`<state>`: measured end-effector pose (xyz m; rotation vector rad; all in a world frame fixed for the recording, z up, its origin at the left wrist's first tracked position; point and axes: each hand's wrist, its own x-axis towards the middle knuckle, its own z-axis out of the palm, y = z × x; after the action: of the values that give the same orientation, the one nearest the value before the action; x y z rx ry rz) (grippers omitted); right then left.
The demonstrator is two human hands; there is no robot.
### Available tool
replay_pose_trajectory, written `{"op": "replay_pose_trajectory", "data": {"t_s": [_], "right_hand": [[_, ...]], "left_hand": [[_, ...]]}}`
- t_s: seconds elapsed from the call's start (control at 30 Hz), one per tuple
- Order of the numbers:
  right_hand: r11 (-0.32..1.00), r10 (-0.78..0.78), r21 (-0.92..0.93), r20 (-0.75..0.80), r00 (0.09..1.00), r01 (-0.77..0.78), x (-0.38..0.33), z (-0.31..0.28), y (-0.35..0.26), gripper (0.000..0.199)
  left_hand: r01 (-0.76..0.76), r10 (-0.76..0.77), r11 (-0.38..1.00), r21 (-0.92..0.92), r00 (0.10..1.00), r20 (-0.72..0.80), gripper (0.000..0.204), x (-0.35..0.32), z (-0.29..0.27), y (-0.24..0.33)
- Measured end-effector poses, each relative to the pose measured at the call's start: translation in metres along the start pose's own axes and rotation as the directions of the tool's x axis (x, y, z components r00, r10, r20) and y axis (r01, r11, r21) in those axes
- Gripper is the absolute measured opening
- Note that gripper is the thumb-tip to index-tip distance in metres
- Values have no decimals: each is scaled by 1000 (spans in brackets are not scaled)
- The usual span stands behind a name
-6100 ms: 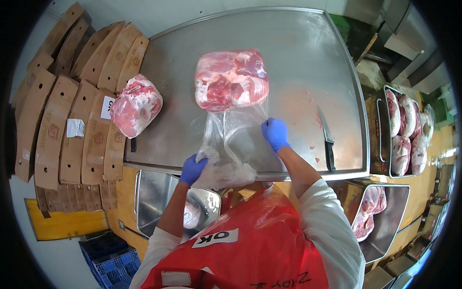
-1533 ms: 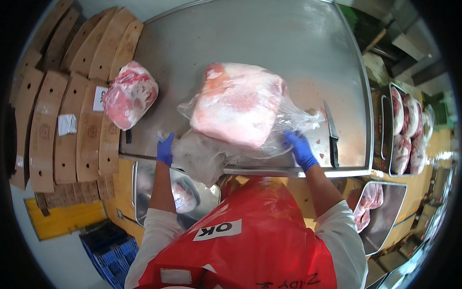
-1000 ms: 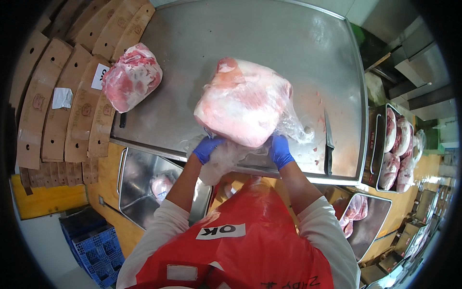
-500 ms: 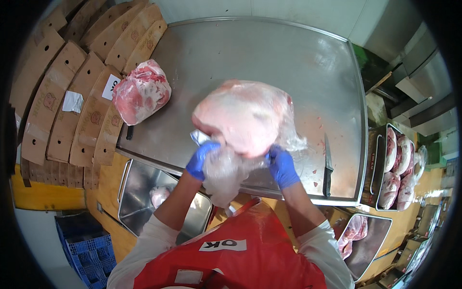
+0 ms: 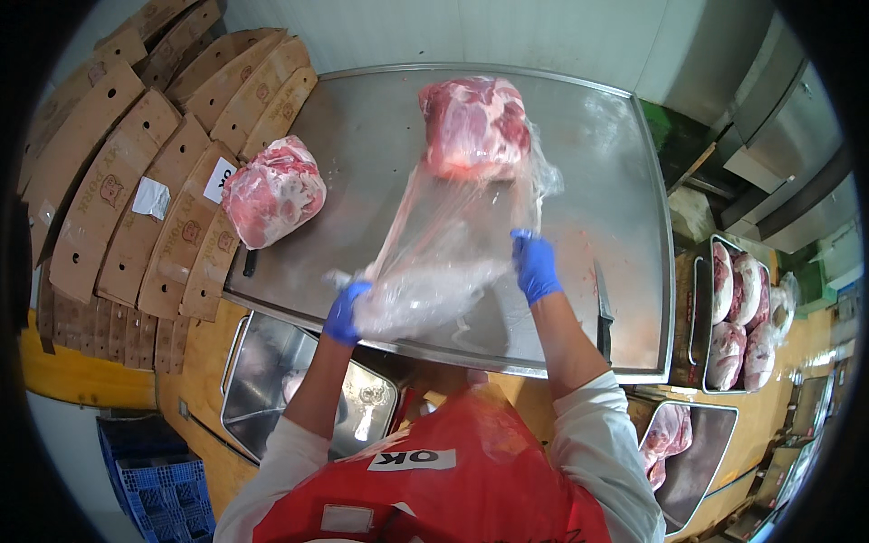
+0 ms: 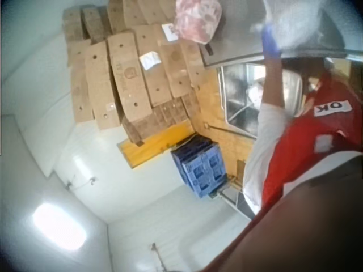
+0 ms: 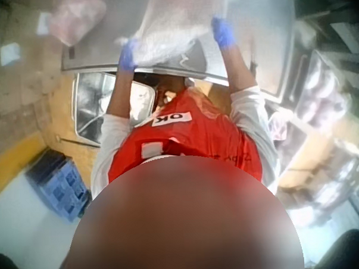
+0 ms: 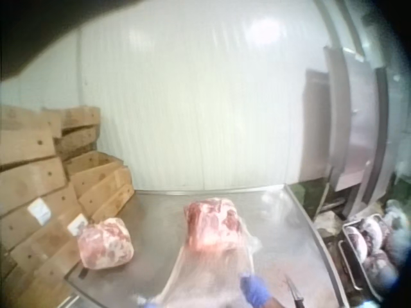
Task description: The person handles large cuts of raw meat, removing them from plastic bags and placing them into metal trays. The person also wipes the stainless steel work surface with a cloth.
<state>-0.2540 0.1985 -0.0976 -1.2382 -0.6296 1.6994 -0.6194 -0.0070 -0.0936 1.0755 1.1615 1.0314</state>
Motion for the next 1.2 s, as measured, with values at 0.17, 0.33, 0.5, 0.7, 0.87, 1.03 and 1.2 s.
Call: {"op": "replay_pose_trajectory", "data": {"t_s": [0.17, 0.33, 0.5, 0.7, 0.87, 1.03, 1.2], "right_hand": [[964, -40, -261, 30, 999, 46, -78, -4, 47, 16], [764, -287, -320, 608, 740, 560, -146, -17, 81, 21], [565, 138, -635, 702, 699, 526, -230, -5, 105, 24], [372, -322, -416, 780, 536, 830, -222, 90, 73, 18], [165, -401, 59, 916, 13, 984, -280, 200, 25, 23], [492, -322, 85, 942, 91, 867, -336, 251, 7, 40], [547, -208, -38, 961, 180, 836, -325, 226, 9, 73]], "left_hand": [[167, -450, 622, -765, 876, -174, 39, -123, 11, -7], [108, -411, 757, -645, 845, -342, 43, -186, 0, 37], [-106, -293, 781, -615, 808, -511, 47, -279, -32, 59], [-150, -21, 969, -195, 739, -674, 45, -261, -28, 67], [-126, 267, 935, 331, 865, -426, 50, -231, 0, 127], [-269, 229, 957, -103, 928, -295, 45, -221, 22, 130], [-298, 162, 923, -242, 874, -459, 30, -188, 54, 146]]}}
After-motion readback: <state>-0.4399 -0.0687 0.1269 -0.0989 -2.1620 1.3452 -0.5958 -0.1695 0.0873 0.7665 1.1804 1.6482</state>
